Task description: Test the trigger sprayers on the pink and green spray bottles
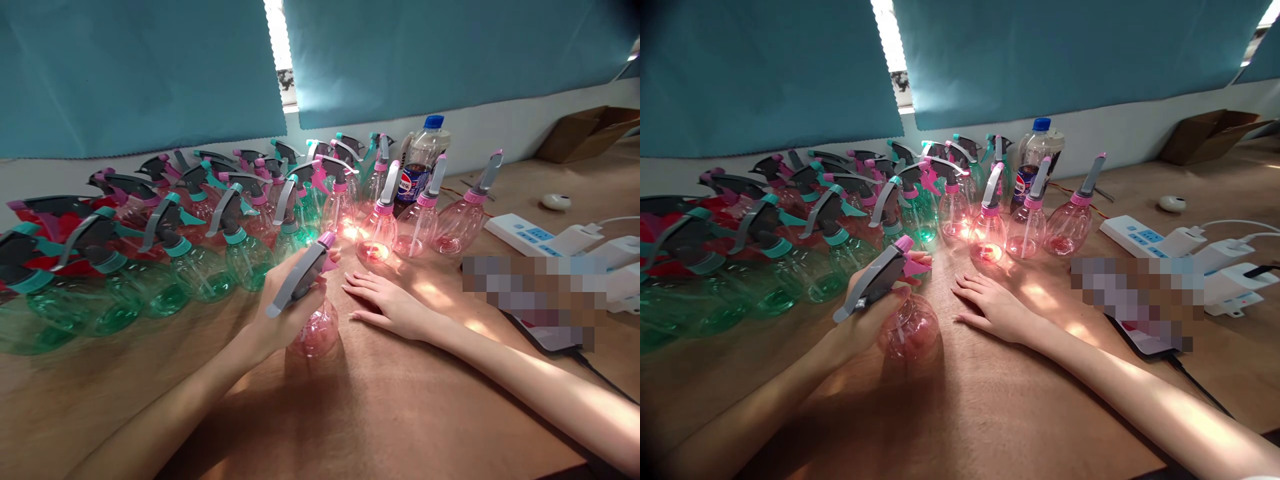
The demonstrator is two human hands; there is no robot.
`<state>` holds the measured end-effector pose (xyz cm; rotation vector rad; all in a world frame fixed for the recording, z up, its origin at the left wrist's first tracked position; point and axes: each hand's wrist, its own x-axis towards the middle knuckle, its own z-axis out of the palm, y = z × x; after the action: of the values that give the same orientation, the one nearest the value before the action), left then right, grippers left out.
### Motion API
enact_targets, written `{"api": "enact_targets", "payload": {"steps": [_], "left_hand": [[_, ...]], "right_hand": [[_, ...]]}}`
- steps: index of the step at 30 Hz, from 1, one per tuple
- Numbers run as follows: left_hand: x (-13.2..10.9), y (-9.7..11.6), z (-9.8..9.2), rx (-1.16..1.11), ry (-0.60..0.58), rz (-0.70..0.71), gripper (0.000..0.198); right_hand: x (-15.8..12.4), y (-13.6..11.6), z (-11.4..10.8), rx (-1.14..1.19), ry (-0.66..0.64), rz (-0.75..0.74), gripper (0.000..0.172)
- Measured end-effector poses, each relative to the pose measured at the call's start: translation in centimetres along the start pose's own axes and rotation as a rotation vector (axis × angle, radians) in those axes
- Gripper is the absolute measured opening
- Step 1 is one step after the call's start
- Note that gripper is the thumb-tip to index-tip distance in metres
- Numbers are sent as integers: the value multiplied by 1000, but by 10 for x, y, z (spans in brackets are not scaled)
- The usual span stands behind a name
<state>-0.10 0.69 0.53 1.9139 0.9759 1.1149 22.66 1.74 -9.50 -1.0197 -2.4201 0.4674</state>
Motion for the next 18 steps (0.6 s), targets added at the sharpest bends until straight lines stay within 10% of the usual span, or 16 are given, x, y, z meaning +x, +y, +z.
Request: {"api": "enact_targets", "payload": {"steps": [18], "left_hand": [[0, 1, 0, -56, -8, -30, 13]], "right_hand": [[0, 1, 0, -8, 8, -2, 53]]}}
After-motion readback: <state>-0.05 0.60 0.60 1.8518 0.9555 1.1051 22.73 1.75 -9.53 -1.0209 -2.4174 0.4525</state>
